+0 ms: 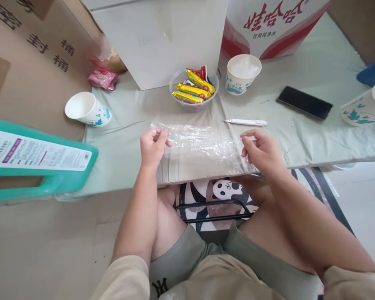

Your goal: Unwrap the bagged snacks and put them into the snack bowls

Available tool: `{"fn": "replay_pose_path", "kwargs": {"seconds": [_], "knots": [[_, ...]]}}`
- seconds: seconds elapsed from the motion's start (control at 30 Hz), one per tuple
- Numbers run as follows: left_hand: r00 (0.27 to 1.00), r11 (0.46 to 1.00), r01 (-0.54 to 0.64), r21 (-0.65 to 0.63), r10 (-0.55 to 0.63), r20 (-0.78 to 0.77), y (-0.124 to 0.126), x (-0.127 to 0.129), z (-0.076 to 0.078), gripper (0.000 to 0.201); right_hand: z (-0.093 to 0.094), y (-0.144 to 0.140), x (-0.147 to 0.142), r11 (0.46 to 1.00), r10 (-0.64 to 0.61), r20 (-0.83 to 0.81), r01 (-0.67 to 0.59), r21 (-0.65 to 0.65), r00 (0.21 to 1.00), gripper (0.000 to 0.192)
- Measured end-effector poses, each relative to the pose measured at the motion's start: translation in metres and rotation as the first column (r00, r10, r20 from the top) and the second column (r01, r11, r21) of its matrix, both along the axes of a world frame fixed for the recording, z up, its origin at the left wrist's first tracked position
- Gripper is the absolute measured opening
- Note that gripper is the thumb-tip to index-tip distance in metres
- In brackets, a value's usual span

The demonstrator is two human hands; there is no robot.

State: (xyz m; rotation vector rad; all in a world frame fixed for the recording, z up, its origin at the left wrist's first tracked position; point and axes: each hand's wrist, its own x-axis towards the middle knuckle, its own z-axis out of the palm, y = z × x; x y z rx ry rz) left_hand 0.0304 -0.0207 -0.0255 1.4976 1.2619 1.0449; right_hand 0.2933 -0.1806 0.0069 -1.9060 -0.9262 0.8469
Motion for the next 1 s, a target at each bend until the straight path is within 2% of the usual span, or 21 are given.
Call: {"fn": "replay_pose_path", "kwargs": {"seconds": [0.07, 0.13, 0.3, 0.4, 0.47, 0.57, 0.63, 0.7, 0.8, 0.87, 0.93, 1.0], "knots": [[0.987, 0.995, 0.025, -0.099, -0.04, -0.153, -0.002, -0.004, 0.001, 0.026, 0.0, -0.001, 0.003, 0.996, 0.033, 0.139, -0.021, -0.088, 0.99, 0.02], [0.961, 0.988, 0.063, -0.143, -0.099, -0.259, -0.004, -0.007, 0.002, 0.023, -0.003, -0.002, 0.008, 0.989, 0.083, 0.254, -0.048, -0.141, 0.964, 0.025], [0.927, 0.991, 0.123, -0.045, -0.131, -0.35, -0.004, -0.008, 0.002, 0.025, -0.015, -0.005, 0.02, 0.958, 0.27, 0.463, -0.187, -0.218, 0.844, 0.03], [0.918, 0.988, 0.152, -0.037, -0.155, -0.366, -0.001, -0.01, -0.003, 0.023, -0.021, -0.011, 0.024, 0.915, 0.398, 0.501, -0.292, -0.279, 0.769, 0.037], [0.902, 0.982, 0.185, -0.04, -0.186, -0.39, 0.0, -0.012, -0.005, 0.024, -0.023, -0.016, 0.026, 0.891, 0.446, 0.497, -0.314, -0.329, 0.744, 0.044], [0.873, 0.979, 0.203, 0.032, -0.166, -0.459, -0.003, -0.014, -0.005, 0.022, -0.022, -0.022, 0.026, 0.889, 0.446, 0.58, -0.26, -0.378, 0.682, 0.055], [0.836, 0.969, 0.235, 0.076, -0.161, -0.524, -0.007, -0.011, -0.002, 0.019, -0.02, -0.021, 0.023, 0.923, 0.38, 0.684, -0.211, -0.321, 0.623, 0.06], [0.801, 0.944, 0.326, 0.054, -0.246, -0.545, -0.011, -0.006, 0.0, 0.016, -0.018, -0.011, 0.016, 0.948, 0.316, 0.718, -0.242, -0.208, 0.62, 0.062], [0.809, 0.903, 0.428, -0.04, -0.403, -0.428, -0.015, 0.003, 0.0, 0.007, -0.02, 0.018, 0.001, 0.905, 0.371, 0.611, -0.419, -0.07, 0.699, 0.061], [0.851, 0.901, 0.426, -0.085, -0.431, -0.299, -0.016, 0.007, -0.002, 0.008, -0.025, 0.04, -0.01, 0.858, 0.455, 0.507, -0.512, -0.031, 0.732, 0.069], [0.881, 0.894, 0.439, -0.092, -0.448, -0.153, -0.017, 0.007, -0.003, 0.014, -0.029, 0.058, -0.017, 0.821, 0.526, 0.417, -0.57, -0.023, 0.741, 0.078], [0.876, 0.872, 0.482, -0.085, -0.483, 0.009, -0.016, 0.005, -0.002, 0.023, -0.03, 0.069, -0.018, 0.774, 0.599, 0.356, -0.632, -0.032, 0.717, 0.069]]}}
